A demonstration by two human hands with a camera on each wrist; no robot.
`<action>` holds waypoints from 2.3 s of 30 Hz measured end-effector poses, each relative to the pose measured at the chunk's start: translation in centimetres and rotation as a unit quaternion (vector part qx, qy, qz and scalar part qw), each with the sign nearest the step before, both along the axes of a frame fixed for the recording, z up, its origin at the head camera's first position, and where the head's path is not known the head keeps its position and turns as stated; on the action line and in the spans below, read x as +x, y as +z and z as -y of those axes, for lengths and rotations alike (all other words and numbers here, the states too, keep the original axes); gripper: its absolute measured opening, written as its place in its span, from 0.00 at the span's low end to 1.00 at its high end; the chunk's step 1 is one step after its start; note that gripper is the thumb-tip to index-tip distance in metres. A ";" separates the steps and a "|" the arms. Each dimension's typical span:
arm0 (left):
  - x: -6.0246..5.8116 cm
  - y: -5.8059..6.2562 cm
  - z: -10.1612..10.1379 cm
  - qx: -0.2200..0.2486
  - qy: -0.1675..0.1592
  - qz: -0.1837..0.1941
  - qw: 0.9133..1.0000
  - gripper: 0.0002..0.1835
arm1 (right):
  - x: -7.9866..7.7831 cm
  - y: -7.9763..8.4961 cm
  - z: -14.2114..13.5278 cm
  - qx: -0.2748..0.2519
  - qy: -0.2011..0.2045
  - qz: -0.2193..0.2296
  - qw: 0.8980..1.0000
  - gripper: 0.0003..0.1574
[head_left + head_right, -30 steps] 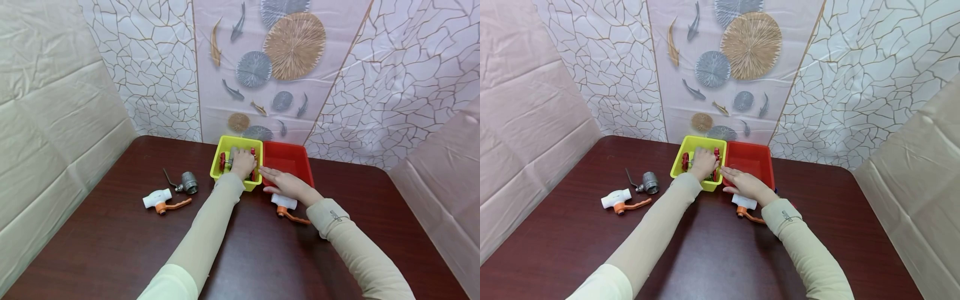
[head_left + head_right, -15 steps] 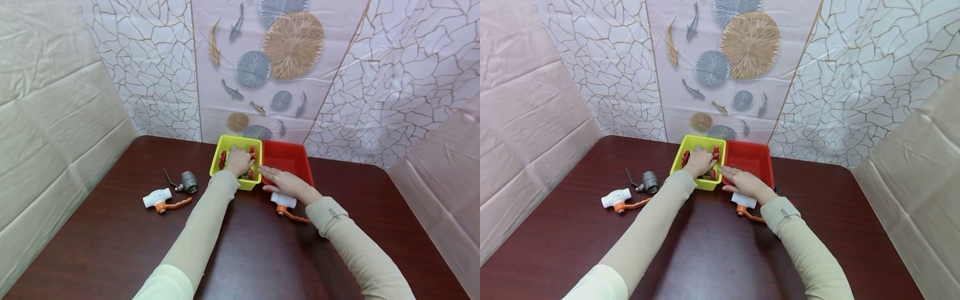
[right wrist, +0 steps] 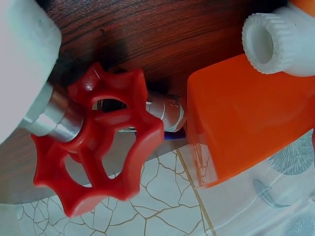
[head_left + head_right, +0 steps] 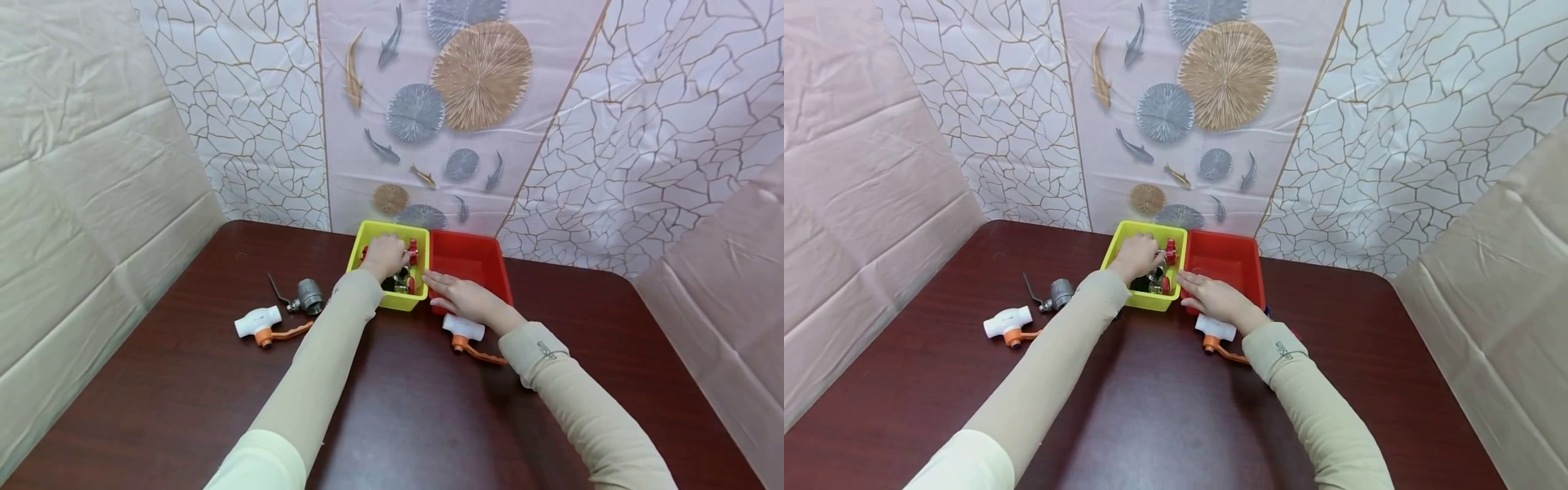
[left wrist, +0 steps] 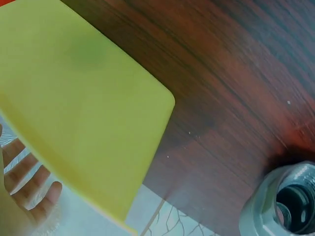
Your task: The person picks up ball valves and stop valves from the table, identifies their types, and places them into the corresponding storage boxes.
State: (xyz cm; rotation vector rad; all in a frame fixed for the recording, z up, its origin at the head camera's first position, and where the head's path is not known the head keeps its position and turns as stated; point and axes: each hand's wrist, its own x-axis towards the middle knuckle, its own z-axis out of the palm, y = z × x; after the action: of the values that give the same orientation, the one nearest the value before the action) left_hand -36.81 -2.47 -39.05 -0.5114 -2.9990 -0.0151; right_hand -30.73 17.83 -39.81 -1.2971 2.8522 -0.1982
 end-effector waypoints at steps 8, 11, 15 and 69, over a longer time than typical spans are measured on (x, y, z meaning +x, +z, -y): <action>-0.1 1.1 1.7 0.008 -0.012 -0.005 1.000 0.16 | 0.1 0.1 0.2 0.001 0.004 -0.002 1.000 0.36; 0.0 1.6 2.5 0.016 -0.012 -0.013 1.000 0.17 | 0.1 0.2 0.2 0.006 0.002 -0.004 1.000 0.36; 0.0 1.9 3.5 0.016 -0.007 -0.023 1.000 0.17 | 0.2 0.3 0.3 0.011 0.003 -0.006 1.000 0.36; 4.1 -0.5 10.4 0.394 0.164 0.196 0.883 0.17 | 5.3 2.7 -3.6 -0.085 -0.112 -0.001 0.990 0.26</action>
State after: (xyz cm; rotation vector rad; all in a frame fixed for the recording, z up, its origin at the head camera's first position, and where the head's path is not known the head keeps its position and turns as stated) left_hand -32.75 -12.83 -39.59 0.1117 -3.0010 -1.3836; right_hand -25.43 21.42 -37.08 -0.9923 3.0356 -0.4500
